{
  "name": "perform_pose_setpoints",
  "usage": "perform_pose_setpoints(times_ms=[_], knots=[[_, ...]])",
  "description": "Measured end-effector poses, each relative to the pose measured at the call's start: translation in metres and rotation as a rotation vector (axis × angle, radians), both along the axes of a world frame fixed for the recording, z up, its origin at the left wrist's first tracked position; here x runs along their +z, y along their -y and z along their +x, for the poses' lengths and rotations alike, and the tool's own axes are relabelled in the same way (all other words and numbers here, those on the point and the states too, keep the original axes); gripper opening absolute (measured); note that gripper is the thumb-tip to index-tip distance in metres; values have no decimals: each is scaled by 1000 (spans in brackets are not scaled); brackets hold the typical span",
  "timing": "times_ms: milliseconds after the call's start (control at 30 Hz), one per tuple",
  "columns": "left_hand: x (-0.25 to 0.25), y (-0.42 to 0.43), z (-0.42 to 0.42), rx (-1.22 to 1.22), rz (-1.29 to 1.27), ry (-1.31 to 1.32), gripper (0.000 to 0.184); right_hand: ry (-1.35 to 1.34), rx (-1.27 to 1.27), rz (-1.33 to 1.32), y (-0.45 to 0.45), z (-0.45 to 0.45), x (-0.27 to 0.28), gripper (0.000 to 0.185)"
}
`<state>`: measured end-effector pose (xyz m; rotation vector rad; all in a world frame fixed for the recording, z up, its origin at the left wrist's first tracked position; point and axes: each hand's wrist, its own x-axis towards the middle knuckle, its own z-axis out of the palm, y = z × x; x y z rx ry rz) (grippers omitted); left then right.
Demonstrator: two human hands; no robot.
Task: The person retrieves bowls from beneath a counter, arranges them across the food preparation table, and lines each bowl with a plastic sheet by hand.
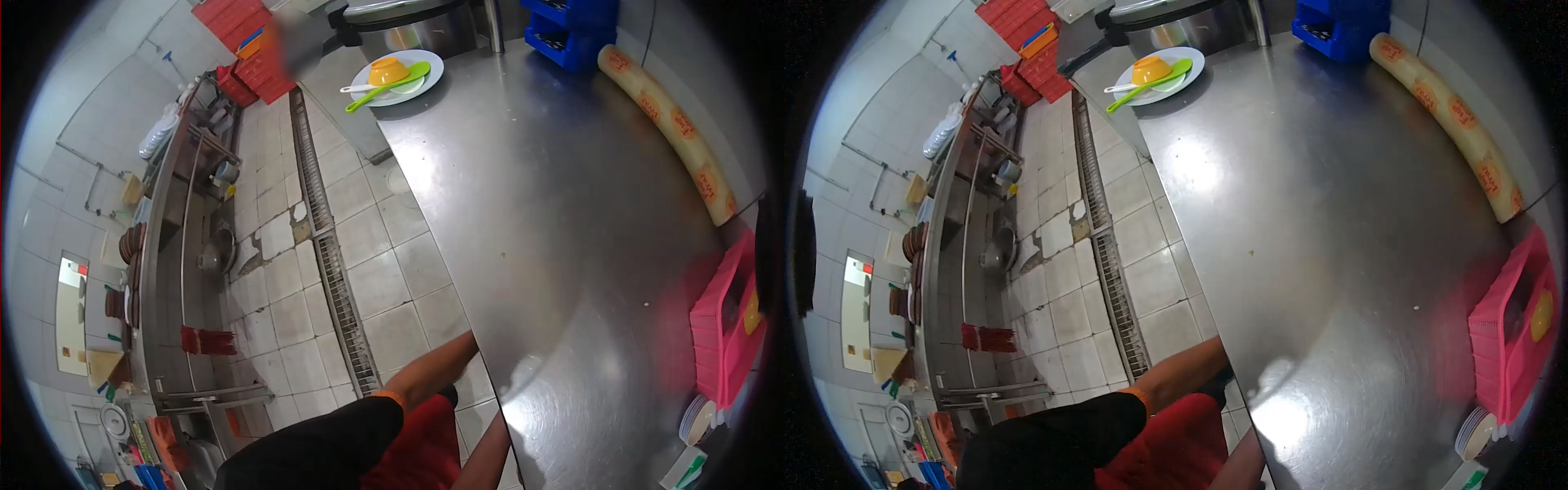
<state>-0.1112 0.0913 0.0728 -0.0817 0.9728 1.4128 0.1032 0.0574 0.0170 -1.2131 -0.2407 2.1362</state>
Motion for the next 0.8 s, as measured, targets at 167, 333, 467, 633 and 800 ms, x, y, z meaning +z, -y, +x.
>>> perform_pose_setpoints(times_ms=[167,333,467,633,800], knots=[[1,15,35,384,-73,257,72,171,107,43,0,-6,40,62],[32,160,85,375,-386,-219,44,340,542,216,60,13,106,56],[57,362,136,-296,-898,-918,57,448,1439,316,92,98,99,49],[181,532,293,875,-1304,-869,45,590,2008,847,63,165,38,27],[233,585,571,1848,-664,-233,31,470,2479,1358,78,143,84,21]])
